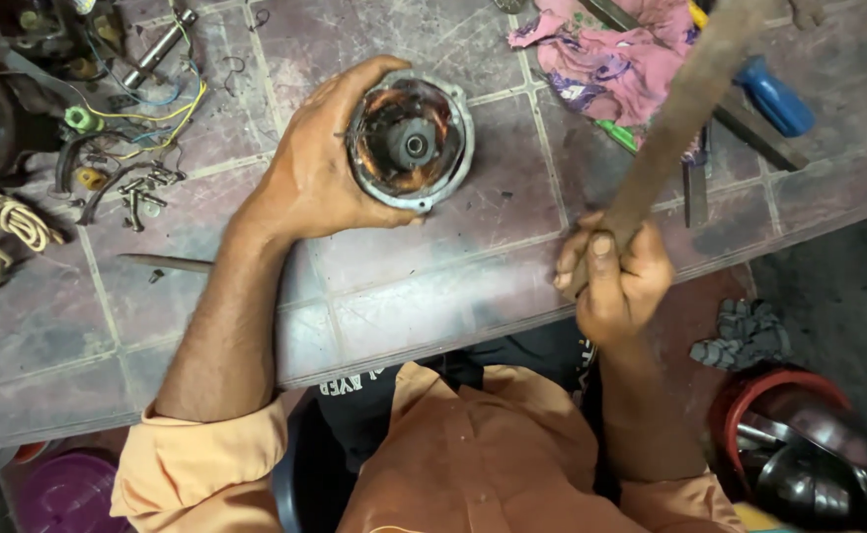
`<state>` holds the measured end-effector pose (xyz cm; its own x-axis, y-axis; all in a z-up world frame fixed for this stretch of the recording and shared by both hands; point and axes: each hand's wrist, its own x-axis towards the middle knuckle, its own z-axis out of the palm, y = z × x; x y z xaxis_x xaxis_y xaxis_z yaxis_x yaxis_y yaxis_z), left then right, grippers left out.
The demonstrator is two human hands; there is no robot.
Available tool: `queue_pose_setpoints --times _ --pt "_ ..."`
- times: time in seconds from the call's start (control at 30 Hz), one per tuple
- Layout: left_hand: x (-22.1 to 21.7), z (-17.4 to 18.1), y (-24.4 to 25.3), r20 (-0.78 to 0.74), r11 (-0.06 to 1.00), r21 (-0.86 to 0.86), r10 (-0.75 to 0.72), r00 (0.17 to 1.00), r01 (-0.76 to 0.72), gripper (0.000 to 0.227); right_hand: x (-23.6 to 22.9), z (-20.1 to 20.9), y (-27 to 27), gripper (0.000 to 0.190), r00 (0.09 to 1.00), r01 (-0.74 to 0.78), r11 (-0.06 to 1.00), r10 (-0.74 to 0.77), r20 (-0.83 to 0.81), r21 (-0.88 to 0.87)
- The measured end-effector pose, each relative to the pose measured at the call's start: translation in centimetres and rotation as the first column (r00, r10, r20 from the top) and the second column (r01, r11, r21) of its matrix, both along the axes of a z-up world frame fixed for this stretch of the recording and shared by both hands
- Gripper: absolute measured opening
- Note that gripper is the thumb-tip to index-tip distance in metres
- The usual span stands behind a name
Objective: The recorder is repairing an electric motor stator using a file and a screwdriver to adjust components before removing the rotor.
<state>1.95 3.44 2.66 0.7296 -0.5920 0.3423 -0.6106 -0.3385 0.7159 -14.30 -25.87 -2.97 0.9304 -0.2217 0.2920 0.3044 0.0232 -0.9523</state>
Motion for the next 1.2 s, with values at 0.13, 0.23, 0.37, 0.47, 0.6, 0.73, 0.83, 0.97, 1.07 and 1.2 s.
queue_pose_setpoints --times 0.13,0.23,0.37,0.47,0.6,0.73,0.83,0.97,1.07,1.2 --pt "-0.8 -0.4 -1.0 0.015 0.994 0.014 0.112 0.994 -0.112 0.115 0.5 0.9 0.6 0.017 1.0 -0.02 1.0 0.02 0.001 -0.022" --pt "-1.4 -0.4 -1.7 -0.088 0.971 0.028 0.238 0.967 -0.236 0.12 1.1 3.4 1.8 0.019 0.999 -0.041 0.974 0.032 -0.041 -0.221" --pt "-1.3 -0.8 -1.8 0.001 0.953 0.064 0.295 0.955 -0.295 0.124 1.9 6.4 3.5 0.013 1.0 -0.026 0.791 0.025 -0.01 -0.611" --pt "-1.6 -0.8 -1.7 -0.014 0.957 0.028 0.29 0.957 -0.29 0.121 3.0 7.1 4.7 0.007 0.996 0.036 0.622 0.045 0.082 -0.782" --pt "-1.4 -0.9 -1.8 -0.027 0.953 0.01 0.302 0.953 -0.302 0.118 4.3 7.4 5.5 0.009 0.993 0.065 0.481 0.056 0.105 -0.874" --pt "-1.3 -1.1 -1.7 -0.045 0.955 0.01 0.298 0.954 -0.298 0.116 5.0 7.4 5.8 0.01 0.994 0.055 0.441 0.057 0.089 -0.896" --pt "-1.3 -1.4 -1.7 0.017 0.953 -0.008 0.304 0.952 -0.304 0.119 5.2 7.2 6.0 0.011 0.993 0.067 0.418 0.062 0.102 -0.906" --pt "-1.3 -1.3 -1.7 0.003 0.951 0.0 0.308 0.951 -0.308 0.118 5.4 7.3 6.2 0.009 0.993 0.066 0.43 0.063 0.103 -0.9" --pt "-1.4 -1.2 -1.7 0.004 0.95 0.006 0.312 0.95 -0.312 0.116 5.4 7.4 6.4 0.009 0.994 0.06 0.431 0.06 0.095 -0.9" --pt "-1.2 -0.9 -2.0 -0.081 0.941 0.031 0.337 0.938 -0.336 0.113 5.1 8.3 6.7 0.01 0.995 0.057 0.398 0.048 0.082 -0.916"
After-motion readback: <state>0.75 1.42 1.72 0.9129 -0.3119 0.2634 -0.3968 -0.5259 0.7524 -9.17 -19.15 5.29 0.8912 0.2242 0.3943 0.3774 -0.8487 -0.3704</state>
